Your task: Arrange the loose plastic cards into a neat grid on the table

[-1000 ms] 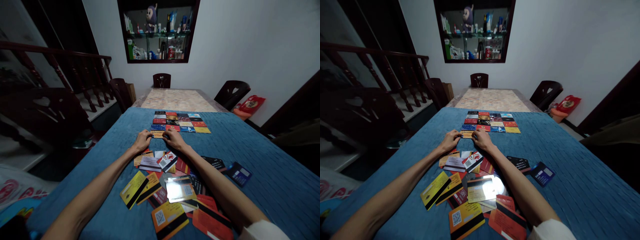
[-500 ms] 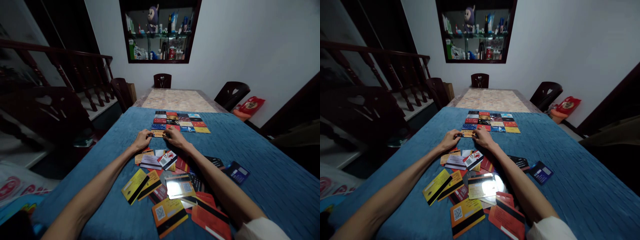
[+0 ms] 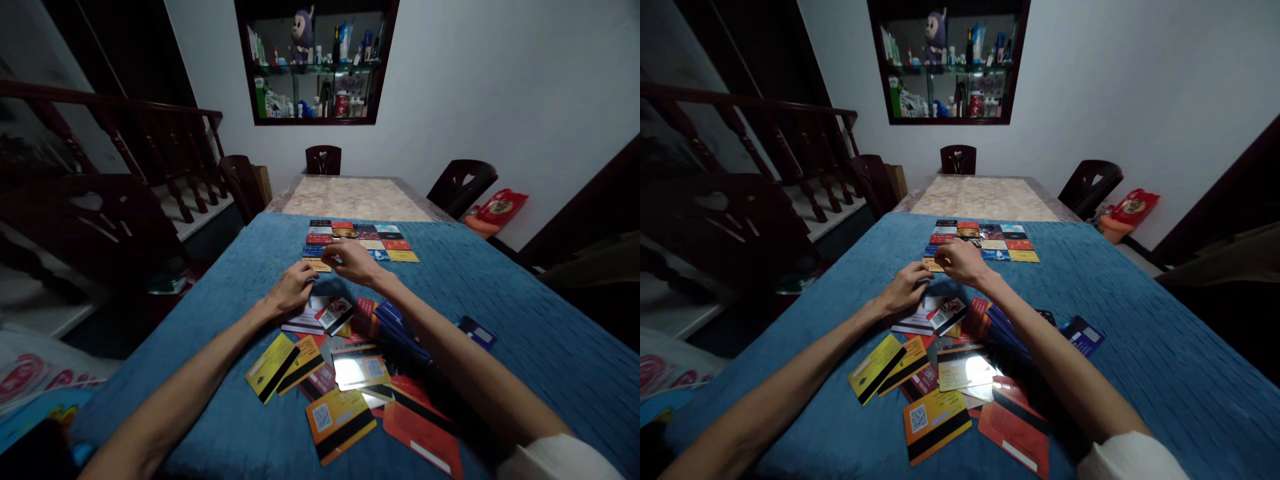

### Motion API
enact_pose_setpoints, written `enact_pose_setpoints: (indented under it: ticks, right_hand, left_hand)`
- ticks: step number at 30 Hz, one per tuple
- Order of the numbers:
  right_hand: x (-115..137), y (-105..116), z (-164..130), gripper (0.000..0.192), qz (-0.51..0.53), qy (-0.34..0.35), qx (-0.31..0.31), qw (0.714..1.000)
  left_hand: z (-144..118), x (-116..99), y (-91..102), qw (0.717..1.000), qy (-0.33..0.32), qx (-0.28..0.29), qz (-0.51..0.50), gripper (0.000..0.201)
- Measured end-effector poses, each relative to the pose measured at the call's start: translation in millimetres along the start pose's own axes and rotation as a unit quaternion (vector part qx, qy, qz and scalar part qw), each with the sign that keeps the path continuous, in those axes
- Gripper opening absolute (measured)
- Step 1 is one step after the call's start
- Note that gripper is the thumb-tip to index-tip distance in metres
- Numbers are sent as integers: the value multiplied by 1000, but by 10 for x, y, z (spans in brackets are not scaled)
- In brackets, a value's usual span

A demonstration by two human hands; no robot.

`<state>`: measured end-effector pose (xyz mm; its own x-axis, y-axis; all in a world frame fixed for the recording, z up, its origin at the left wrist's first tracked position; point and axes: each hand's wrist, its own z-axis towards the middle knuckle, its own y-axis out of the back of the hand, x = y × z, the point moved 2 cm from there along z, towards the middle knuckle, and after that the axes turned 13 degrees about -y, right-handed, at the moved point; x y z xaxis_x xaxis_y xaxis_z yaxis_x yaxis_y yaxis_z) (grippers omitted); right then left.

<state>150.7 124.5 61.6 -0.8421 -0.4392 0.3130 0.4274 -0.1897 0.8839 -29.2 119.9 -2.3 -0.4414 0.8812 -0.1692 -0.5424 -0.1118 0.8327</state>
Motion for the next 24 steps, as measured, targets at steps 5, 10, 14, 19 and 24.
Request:
enact_pose_setpoints:
  ticks: [5,10,14,19,24]
  right_hand:
    - [-116,30,-320,17,-6,24,32,999]
    - [-266,-82,-713,18,-2,41,73,996]
    - [-330,-195,-921,30,15,29,65,997]
    - [-276,-285,-1027,33,14,32,84,996]
    - [-249,-329,-1076,31,10,33,89,995]
  left_hand:
    - [40,-156,16,999,-25,25,0,19]
    - [75,-334,27,997,-54,52,3,16]
    - [61,-515,43,993,-71,88,18,16]
    - [-9,-682,64,989,-67,128,30,21]
    - [-53,-743,63,988,-68,139,26,32]
